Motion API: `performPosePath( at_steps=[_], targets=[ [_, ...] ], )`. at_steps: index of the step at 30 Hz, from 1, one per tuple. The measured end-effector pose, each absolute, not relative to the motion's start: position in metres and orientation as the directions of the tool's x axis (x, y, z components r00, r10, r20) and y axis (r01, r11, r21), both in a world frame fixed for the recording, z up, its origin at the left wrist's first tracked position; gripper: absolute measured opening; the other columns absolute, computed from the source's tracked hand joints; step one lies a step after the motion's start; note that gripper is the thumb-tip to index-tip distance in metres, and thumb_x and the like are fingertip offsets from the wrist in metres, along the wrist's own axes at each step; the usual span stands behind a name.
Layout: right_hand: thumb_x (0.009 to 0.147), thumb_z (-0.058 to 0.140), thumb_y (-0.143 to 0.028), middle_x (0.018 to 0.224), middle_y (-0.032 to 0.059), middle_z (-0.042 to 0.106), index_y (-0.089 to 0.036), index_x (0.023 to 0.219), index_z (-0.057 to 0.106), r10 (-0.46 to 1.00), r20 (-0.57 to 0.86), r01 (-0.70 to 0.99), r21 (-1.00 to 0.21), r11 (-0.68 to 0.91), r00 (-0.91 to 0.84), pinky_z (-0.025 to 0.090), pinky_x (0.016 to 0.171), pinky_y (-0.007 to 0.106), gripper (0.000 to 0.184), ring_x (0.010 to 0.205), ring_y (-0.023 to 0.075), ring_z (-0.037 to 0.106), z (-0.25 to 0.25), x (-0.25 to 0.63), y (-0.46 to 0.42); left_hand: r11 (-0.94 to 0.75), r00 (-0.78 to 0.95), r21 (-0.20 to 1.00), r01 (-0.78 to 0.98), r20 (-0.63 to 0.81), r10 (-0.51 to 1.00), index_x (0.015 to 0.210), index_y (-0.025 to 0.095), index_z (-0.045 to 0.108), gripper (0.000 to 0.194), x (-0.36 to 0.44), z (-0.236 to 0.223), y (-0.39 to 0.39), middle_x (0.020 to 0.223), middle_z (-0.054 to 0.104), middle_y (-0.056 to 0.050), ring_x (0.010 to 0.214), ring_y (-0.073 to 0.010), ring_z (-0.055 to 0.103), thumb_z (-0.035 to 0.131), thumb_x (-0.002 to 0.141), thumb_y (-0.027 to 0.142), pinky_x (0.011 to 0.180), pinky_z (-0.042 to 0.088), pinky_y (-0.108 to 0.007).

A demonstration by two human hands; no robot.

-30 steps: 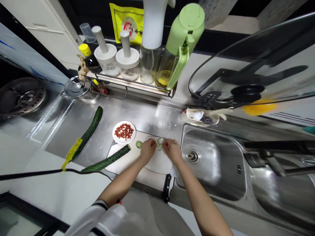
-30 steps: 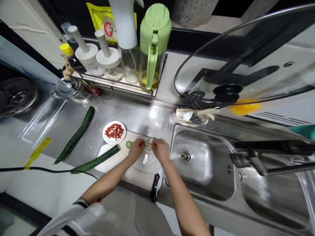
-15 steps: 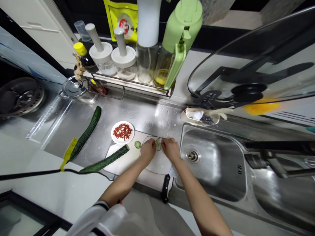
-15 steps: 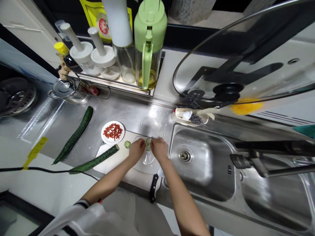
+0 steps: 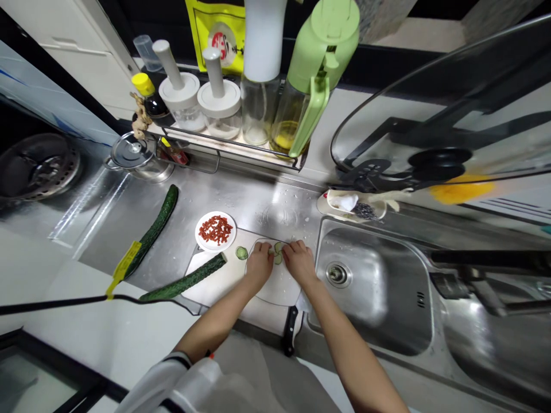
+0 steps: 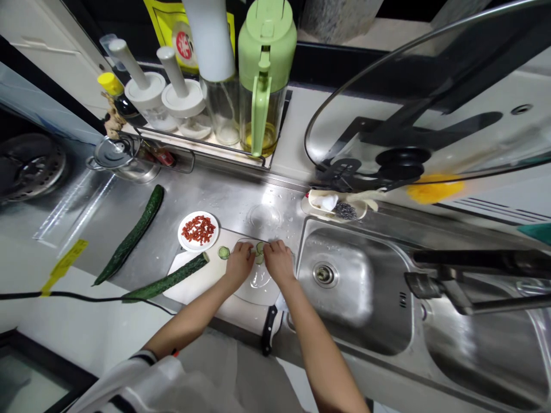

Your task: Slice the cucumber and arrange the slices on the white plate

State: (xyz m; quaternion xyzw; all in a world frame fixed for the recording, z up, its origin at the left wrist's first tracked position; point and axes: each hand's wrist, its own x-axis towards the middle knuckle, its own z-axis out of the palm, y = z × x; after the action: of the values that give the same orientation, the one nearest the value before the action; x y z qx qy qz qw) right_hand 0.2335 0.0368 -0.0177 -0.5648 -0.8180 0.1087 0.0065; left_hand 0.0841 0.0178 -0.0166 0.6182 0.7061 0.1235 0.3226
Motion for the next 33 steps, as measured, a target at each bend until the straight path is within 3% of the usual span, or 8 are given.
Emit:
performPosePath(
  at_steps=[5, 14, 20, 27, 33],
  targets=[
    [0.092, 0.046, -0.023, 0.09, 0.0089, 0.063, -0.019, 0.089, 0.063, 0.929, -0.099, 0.926, -0.17, 0.336, -0.356, 0.027, 0.071, 0.033, 0.018, 0.096, 0.0231, 0.046, -0.02, 0.232, 0.033, 0.136, 0.046, 0.522, 0.842, -0.32, 0.946, 0.097, 0.021, 0.063, 0.021, 0.083, -0.017, 0.018, 0.101, 0.059, -0.007, 0.086, -0.0174, 0.059, 0.043, 0.092, 0.024, 0.073, 0.042, -0.027],
    [0.091, 0.046, -0.022, 0.092, 0.0096, 0.062, -0.019, 0.092, 0.064, 0.938, -0.091, 0.936, -0.151, 0.318, -0.334, 0.029, 0.073, 0.034, 0.018, 0.098, 0.0239, 0.045, -0.02, 0.229, 0.026, 0.11, 0.079, 0.526, 0.843, -0.324, 0.943, 0.098, 0.02, 0.065, 0.024, 0.076, -0.015, 0.017, 0.102, 0.06, -0.008, 0.087, -0.018, 0.058, 0.043, 0.092, 0.025, 0.074, 0.042, -0.027],
    [0.09, 0.047, -0.022, 0.098, 0.0087, 0.062, -0.02, 0.102, 0.065, 0.95, -0.052, 0.933, -0.211, 0.292, -0.309, 0.031, 0.076, 0.033, 0.022, 0.1, 0.0235, 0.044, -0.02, 0.229, 0.016, 0.133, 0.018, 0.534, 0.835, -0.268, 0.963, 0.108, 0.021, 0.063, 0.025, 0.041, -0.005, 0.01, 0.11, 0.06, -0.008, 0.096, -0.0182, 0.058, 0.046, 0.09, 0.02, 0.08, 0.043, -0.027],
    [0.091, 0.044, -0.021, 0.101, 0.0081, 0.063, -0.019, 0.104, 0.065, 0.969, 0.017, 0.915, -0.324, 0.239, -0.247, 0.034, 0.082, 0.033, 0.025, 0.105, 0.0235, 0.043, -0.016, 0.229, -0.003, 0.173, -0.117, 0.324, 0.93, -0.185, 0.976, 0.114, 0.021, 0.063, 0.031, -0.007, 0.002, 0.008, 0.103, 0.059, -0.01, 0.093, -0.0221, 0.056, 0.048, 0.087, 0.021, 0.076, 0.042, -0.03],
    [0.09, 0.045, -0.023, 0.097, 0.0084, 0.063, -0.019, 0.099, 0.067, 0.976, 0.04, 0.903, -0.374, 0.212, -0.212, 0.037, 0.081, 0.033, 0.024, 0.105, 0.0242, 0.044, -0.013, 0.226, -0.021, 0.12, -0.1, 0.252, 0.96, -0.091, 0.991, 0.093, 0.016, 0.069, 0.019, -0.011, 0.001, 0.004, 0.099, 0.055, -0.013, 0.096, -0.025, 0.049, 0.056, 0.079, 0.019, 0.081, 0.039, -0.034]
  ],
)
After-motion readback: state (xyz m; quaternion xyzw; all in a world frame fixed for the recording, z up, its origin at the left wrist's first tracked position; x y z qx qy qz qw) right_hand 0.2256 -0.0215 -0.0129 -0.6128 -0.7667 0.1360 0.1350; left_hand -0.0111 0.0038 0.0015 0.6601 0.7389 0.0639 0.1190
